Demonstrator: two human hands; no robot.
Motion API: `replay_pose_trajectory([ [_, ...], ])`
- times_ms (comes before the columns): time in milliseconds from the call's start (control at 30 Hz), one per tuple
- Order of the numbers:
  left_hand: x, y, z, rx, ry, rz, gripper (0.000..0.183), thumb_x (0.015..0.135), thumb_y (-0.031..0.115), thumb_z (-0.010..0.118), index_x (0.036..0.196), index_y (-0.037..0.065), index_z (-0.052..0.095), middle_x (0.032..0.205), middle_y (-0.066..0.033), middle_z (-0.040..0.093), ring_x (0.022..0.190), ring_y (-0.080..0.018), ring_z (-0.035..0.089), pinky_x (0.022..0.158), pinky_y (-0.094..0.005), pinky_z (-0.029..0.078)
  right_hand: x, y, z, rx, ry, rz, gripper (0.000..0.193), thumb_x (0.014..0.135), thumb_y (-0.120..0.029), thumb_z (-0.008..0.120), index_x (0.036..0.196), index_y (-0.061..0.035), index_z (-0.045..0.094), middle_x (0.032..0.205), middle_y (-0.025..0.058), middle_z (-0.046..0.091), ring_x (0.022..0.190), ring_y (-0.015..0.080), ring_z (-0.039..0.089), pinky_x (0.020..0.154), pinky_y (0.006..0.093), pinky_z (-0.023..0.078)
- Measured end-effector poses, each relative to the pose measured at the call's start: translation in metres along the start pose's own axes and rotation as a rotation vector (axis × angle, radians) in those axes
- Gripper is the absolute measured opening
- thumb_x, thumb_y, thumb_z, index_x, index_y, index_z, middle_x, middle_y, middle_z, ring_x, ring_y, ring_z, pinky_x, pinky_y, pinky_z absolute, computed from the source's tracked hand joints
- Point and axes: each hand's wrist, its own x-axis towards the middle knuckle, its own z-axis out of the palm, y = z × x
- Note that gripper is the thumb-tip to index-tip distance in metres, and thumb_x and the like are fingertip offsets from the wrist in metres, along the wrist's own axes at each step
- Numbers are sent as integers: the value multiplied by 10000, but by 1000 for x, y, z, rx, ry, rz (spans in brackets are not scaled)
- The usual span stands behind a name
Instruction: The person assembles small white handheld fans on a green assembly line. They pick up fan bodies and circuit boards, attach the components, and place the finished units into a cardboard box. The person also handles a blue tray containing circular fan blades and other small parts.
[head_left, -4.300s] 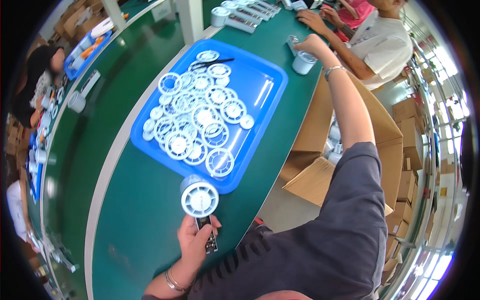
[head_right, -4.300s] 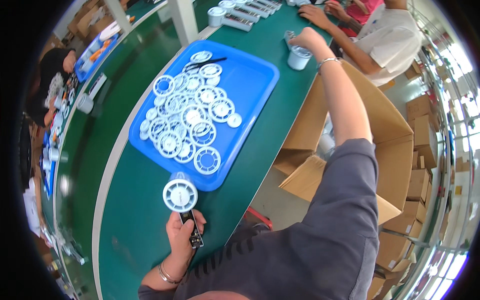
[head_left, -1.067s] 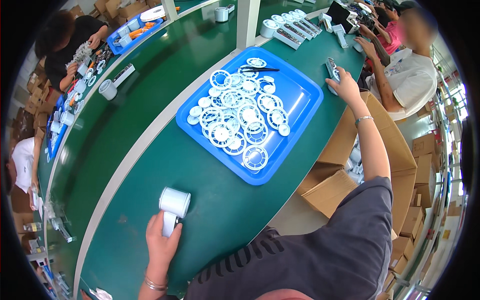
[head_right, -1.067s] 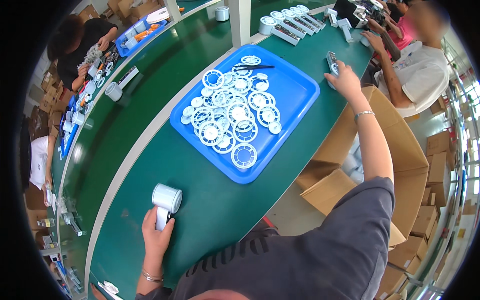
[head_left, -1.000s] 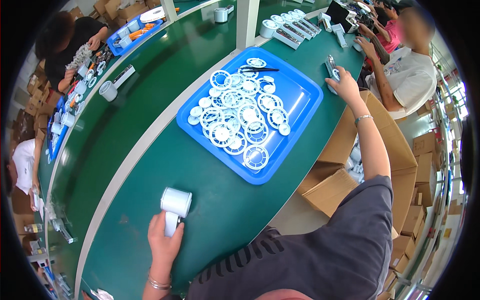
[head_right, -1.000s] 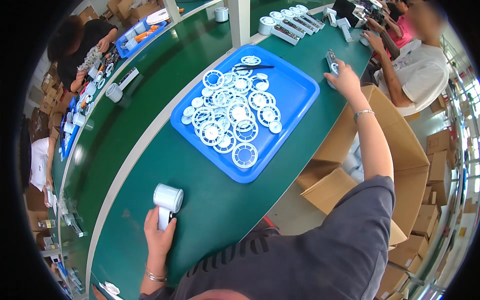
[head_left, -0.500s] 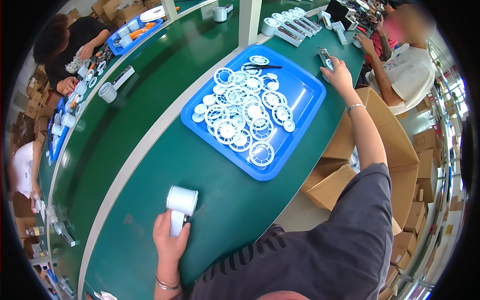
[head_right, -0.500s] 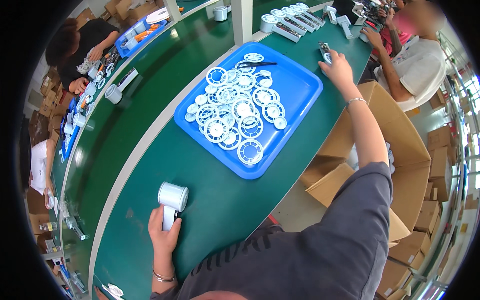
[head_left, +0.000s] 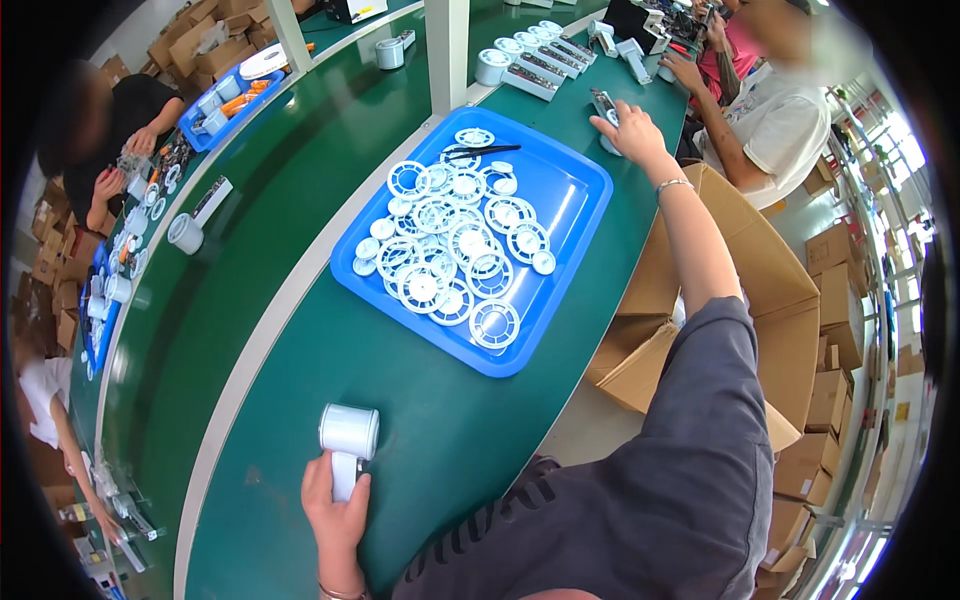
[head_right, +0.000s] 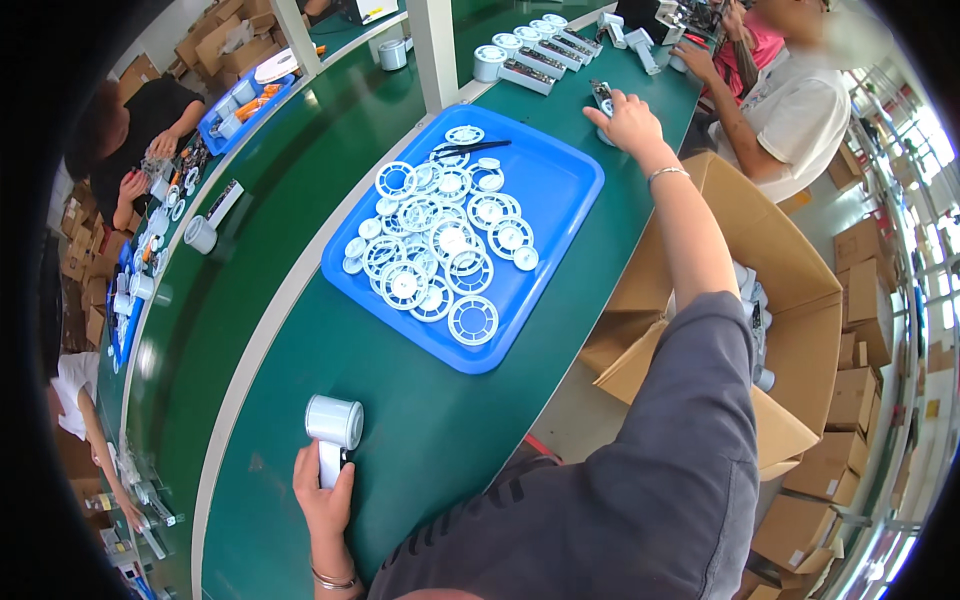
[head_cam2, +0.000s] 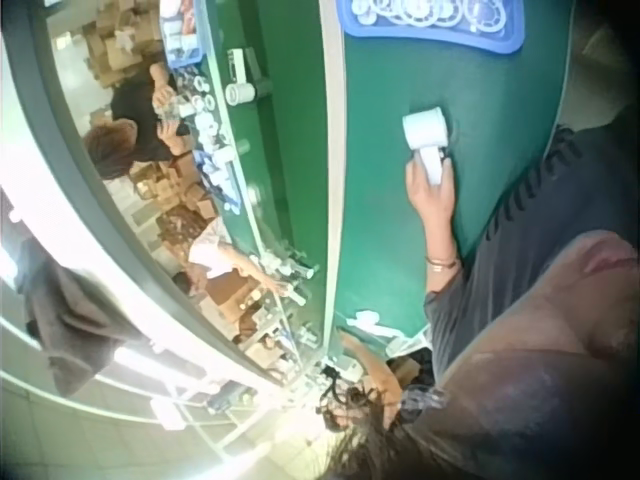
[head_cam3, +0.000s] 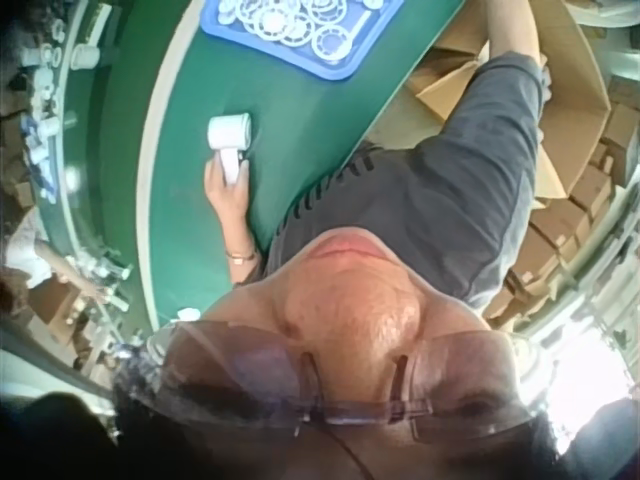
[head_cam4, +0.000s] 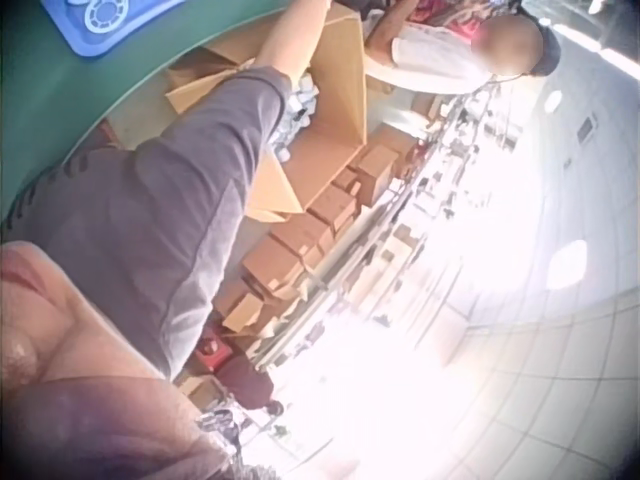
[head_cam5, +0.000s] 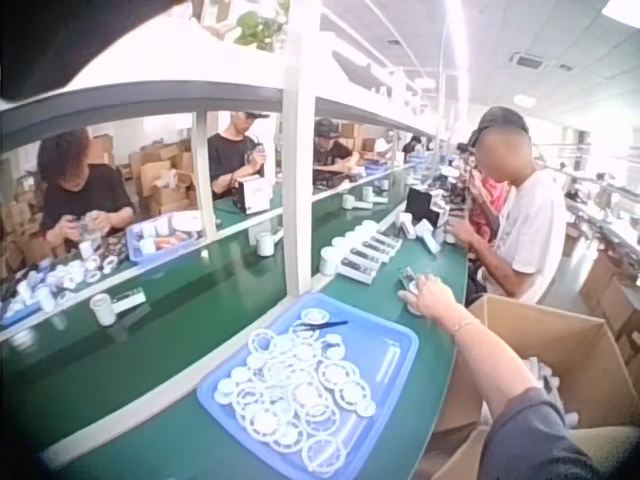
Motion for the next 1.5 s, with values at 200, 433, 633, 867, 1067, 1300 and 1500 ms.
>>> replay_pose_trajectory([
  [200, -2, -7, 3, 8, 22, 62, 448, 677, 74, 677, 1063, -101, 534, 887, -166, 563, 785, -288, 523, 711, -361, 428, 2, 3, 1, 12, -47, 12, 790, 775, -646, 534, 1276, -41, 448, 1220, 203, 514, 1135, 355, 498, 932, 423, 438],
  [433, -2, -1, 0, 8, 21, 79, 458, 681, 60, 688, 1080, -104, 534, 896, -179, 572, 797, -315, 541, 699, -377, 438, 6, 6, -23, 23, 153, -5, 732, 793, -590, 551, 1269, -42, 458, 1199, 215, 527, 1131, 361, 498, 925, 424, 439],
  [633, 0, 1, -4, -16, -16, 66, 449, 694, 72, 679, 1089, -91, 540, 898, -174, 570, 801, -311, 544, 710, -370, 440, 10, 11, -53, 24, 414, 47, 514, 847, -428, 546, 1169, -28, 539, 1083, 212, 580, 1023, 357, 561, 860, 430, 466],
  [867, -3, -5, -5, -30, -29, 92, 453, 701, 68, 671, 1102, -93, 536, 902, -178, 568, 800, -310, 546, 709, -366, 443, 10, 15, -58, 82, 153, 41, 571, 793, -436, 601, 1198, -40, 529, 1137, 214, 575, 1053, 345, 560, 906, 416, 447],
  [1067, -7, -4, -4, -32, 32, 69, 441, 696, 70, 660, 1079, -106, 533, 867, -158, 567, 767, -271, 527, 707, -339, 431, 7, -9, -30, 76, -38, 25, 550, 749, -433, 652, 1193, -119, 568, 1083, 170, 619, 1030, 324, 579, 896, 402, 460],
  [1300, -7, -7, -3, 22, 13, 87, 463, 682, 62, 662, 1093, -106, 529, 883, -172, 571, 772, -292, 530, 699, -362, 435, 5, -24, -12, -93, 226, -149, 223, 777, -211, 605, 981, -137, 658, 936, 113, 613, 918, 279, 593, 766, 388, 511],
  [1500, -11, -4, -1, 62, -2, 27, 498, 674, 55, 659, 1125, -100, 517, 903, -187, 572, 781, -324, 541, 690, -388, 439, -30, -96, -19, 276, 104, -546, 298, 745, -134, 619, 1038, -91, 643, 998, 133, 598, 968, 306, 552, 866, 395, 463],
])
